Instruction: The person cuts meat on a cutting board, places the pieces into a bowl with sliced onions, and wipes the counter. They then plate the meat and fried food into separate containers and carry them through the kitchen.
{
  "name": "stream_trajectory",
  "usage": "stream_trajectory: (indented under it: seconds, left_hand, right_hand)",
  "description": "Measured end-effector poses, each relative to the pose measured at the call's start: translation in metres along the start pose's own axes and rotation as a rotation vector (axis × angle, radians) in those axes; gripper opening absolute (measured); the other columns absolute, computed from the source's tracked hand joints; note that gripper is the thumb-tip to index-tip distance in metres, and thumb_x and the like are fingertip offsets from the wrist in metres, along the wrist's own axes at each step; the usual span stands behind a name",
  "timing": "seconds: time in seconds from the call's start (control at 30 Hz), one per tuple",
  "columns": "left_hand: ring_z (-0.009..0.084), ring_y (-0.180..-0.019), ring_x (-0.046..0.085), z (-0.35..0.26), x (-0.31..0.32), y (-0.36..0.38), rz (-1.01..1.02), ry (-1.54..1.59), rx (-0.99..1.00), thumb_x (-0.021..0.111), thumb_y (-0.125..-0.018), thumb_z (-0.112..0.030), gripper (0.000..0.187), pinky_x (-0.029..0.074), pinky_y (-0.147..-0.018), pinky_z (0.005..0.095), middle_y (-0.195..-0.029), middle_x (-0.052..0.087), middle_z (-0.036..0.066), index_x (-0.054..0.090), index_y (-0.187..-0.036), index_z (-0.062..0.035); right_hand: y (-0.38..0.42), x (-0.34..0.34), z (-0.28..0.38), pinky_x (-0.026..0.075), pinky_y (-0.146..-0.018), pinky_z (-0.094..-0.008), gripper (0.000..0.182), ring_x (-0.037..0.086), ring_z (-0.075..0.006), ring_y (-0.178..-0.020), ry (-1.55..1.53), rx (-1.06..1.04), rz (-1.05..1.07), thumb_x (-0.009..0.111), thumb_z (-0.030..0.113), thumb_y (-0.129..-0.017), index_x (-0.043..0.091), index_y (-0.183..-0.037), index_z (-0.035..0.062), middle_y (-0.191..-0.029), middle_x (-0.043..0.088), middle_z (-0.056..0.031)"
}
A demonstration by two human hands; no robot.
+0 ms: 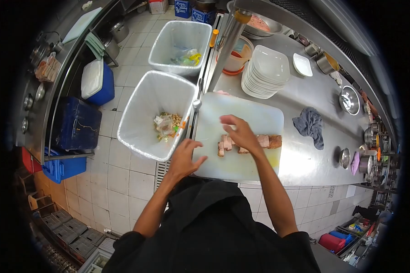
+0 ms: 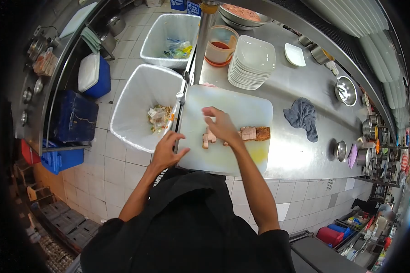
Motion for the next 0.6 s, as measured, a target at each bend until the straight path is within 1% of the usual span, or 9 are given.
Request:
stream_trajectory:
  seconds: [0.07,0.1,0.17,0.2,0.27,0.3,0.33,0.5,0.6]
  left_hand:
    - [0.0325,-0.107,0.060,-0.023,0.032,-0.014,0.189,-0.051,0.128,0.088,-0.070,-0.024,0.063,0.050,-0.089,0.0404,-0.113,0.059,0.014,0.060,-0.124,-0.0061]
    - [0.0325,-0.107,0.060,-0.028,0.041,-0.022,0.191,-0.055,0.133,0.088,-0.070,-0.024,0.063,0.050,-0.089,0.0404,-0.113,0.059,0.014,0.060,-0.124,-0.0061]
    - [0.0341,-0.115,0.055,-0.032,0.071,-0.031,0.307,-0.258,0.173,0.091,-0.064,-0.029,0.087,0.045,-0.095,0.0447,-0.125,0.053,0.014,0.052,-0.138,-0.0079]
    - [0.0341,-0.115,0.055,-0.032,0.077,-0.037,0.308,-0.258,0.179,0.091,-0.064,-0.029,0.087,0.045,-0.095,0.0447,-0.125,0.053,0.014,0.052,-0.138,-0.0079]
    - [0.0356,-0.118,0.052,-0.023,0.100,-0.042,0.446,-0.323,0.148,0.093,-0.059,-0.029,0.102,0.042,-0.098,0.0478,-0.130,0.048,0.015,0.043,-0.146,-0.0084]
    - [0.0341,-0.114,0.054,-0.025,0.100,-0.046,0.376,-0.310,0.185,0.093,-0.060,-0.026,0.092,0.044,-0.096,0.0446,-0.124,0.052,0.014,0.050,-0.139,-0.0074]
    - [0.0341,-0.114,0.054,-0.020,0.104,-0.049,0.379,-0.314,0.183,0.093,-0.060,-0.026,0.092,0.044,-0.096,0.0446,-0.124,0.052,0.014,0.050,-0.139,-0.0074]
    - [0.0324,-0.109,0.058,-0.012,0.109,-0.051,0.386,-0.203,0.163,0.089,-0.065,-0.026,0.067,0.046,-0.095,0.0437,-0.112,0.056,0.011,0.059,-0.122,-0.0077]
    - [0.0328,-0.107,0.058,-0.015,0.110,-0.052,0.388,-0.166,0.170,0.089,-0.066,-0.026,0.067,0.047,-0.094,0.0449,-0.112,0.056,0.011,0.059,-0.123,-0.0083]
  right_hand:
    - [0.019,-0.018,-0.005,0.039,-0.112,-0.0448,0.058,0.057,-0.0320,-0.123,0.553,-0.140,-0.043,0.074,0.016,-0.083,0.055,-0.137,0.0096,-0.128,0.063,-0.0130]
    - [0.025,-0.017,-0.008,0.039,-0.112,-0.0448,0.058,0.057,-0.0320,-0.123,0.550,-0.142,-0.049,0.074,0.016,-0.083,0.055,-0.137,0.0096,-0.128,0.063,-0.0130]
    - [0.041,-0.014,-0.022,0.025,-0.119,-0.0564,0.075,0.046,-0.0353,-0.133,0.889,-0.078,-0.055,0.081,0.014,-0.072,0.051,-0.140,0.0115,-0.132,0.057,-0.0147]
    - [0.044,-0.012,-0.030,0.025,-0.119,-0.0564,0.075,0.046,-0.0353,-0.133,0.890,-0.076,-0.061,0.081,0.014,-0.072,0.051,-0.140,0.0115,-0.132,0.057,-0.0147]
    - [0.045,0.001,-0.045,0.021,-0.117,-0.0655,0.075,0.042,-0.0321,-0.135,0.881,-0.191,-0.081,0.080,0.012,-0.068,0.052,-0.138,0.0114,-0.136,0.052,-0.0118]
    - [0.049,0.002,-0.039,0.023,-0.117,-0.0638,0.072,0.046,-0.0319,-0.131,0.897,-0.278,-0.179,0.082,0.010,-0.066,0.055,-0.133,0.0109,-0.127,0.057,-0.0111]
    - [0.049,0.002,-0.043,0.023,-0.117,-0.0638,0.072,0.046,-0.0319,-0.131,0.892,-0.278,-0.179,0.082,0.010,-0.066,0.055,-0.133,0.0109,-0.127,0.057,-0.0111]
    - [0.053,0.005,-0.046,0.024,-0.117,-0.0632,0.064,0.050,-0.0305,-0.125,0.922,-0.308,-0.184,0.082,0.012,-0.067,0.060,-0.126,0.0105,-0.115,0.062,-0.0086]
    - [0.057,0.003,-0.042,0.024,-0.117,-0.0630,0.064,0.050,-0.0307,-0.125,0.906,-0.310,-0.179,0.084,0.015,-0.067,0.060,-0.126,0.0115,-0.115,0.062,-0.0086]
Point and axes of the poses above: each hand's wrist, its own y-axis away from the middle knuckle, its own x-axis out of the palm, z = x × y, the point moved 9 cm from there along -y, towards the middle knuckle
